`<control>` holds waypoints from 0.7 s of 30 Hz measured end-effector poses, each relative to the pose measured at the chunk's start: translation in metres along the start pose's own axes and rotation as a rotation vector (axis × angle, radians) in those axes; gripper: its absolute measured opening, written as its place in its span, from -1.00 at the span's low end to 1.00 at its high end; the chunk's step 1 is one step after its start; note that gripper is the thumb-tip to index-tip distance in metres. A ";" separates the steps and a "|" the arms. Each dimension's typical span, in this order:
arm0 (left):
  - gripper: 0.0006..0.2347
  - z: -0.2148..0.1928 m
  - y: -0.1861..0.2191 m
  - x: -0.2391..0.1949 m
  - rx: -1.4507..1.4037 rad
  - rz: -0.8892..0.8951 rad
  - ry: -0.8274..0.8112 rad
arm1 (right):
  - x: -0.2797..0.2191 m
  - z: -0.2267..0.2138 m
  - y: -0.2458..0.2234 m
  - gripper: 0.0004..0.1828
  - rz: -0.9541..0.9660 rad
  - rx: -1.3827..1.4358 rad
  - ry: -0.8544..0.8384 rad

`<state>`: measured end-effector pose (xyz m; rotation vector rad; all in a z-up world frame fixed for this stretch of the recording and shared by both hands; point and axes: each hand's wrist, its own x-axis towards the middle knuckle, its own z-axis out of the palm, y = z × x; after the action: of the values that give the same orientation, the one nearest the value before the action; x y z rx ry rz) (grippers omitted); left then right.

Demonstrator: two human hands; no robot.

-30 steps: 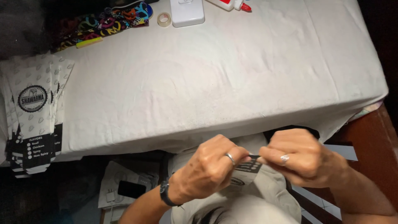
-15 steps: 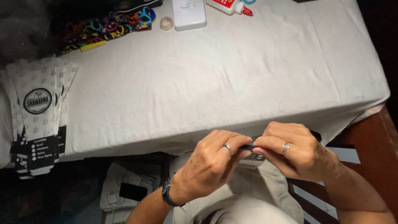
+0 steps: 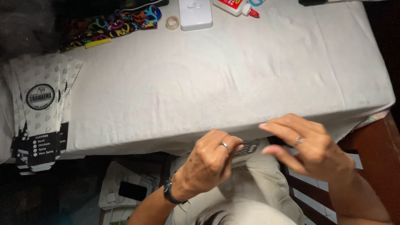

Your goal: Applying glue to the edges of printed packaging sheets and folding them into shape.

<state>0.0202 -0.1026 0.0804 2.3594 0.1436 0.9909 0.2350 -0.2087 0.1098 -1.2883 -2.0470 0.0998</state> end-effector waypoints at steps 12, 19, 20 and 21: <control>-0.86 0.004 0.004 0.006 0.125 0.096 0.034 | 0.009 0.020 -0.007 -0.91 -0.089 0.056 0.053; -0.92 -0.001 -0.006 -0.010 0.091 0.092 -0.032 | -0.007 0.018 0.003 -0.88 -0.143 0.001 0.039; -0.92 -0.009 -0.007 -0.007 0.093 0.093 -0.031 | -0.008 0.011 0.003 -0.88 -0.145 0.000 0.040; -0.93 -0.018 -0.007 -0.005 0.081 0.015 0.018 | -0.009 0.004 0.003 -0.94 -0.067 -0.015 0.064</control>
<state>0.0050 -0.0901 0.0836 2.4291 0.1762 1.0320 0.2373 -0.2131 0.1007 -1.2151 -2.0376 0.0123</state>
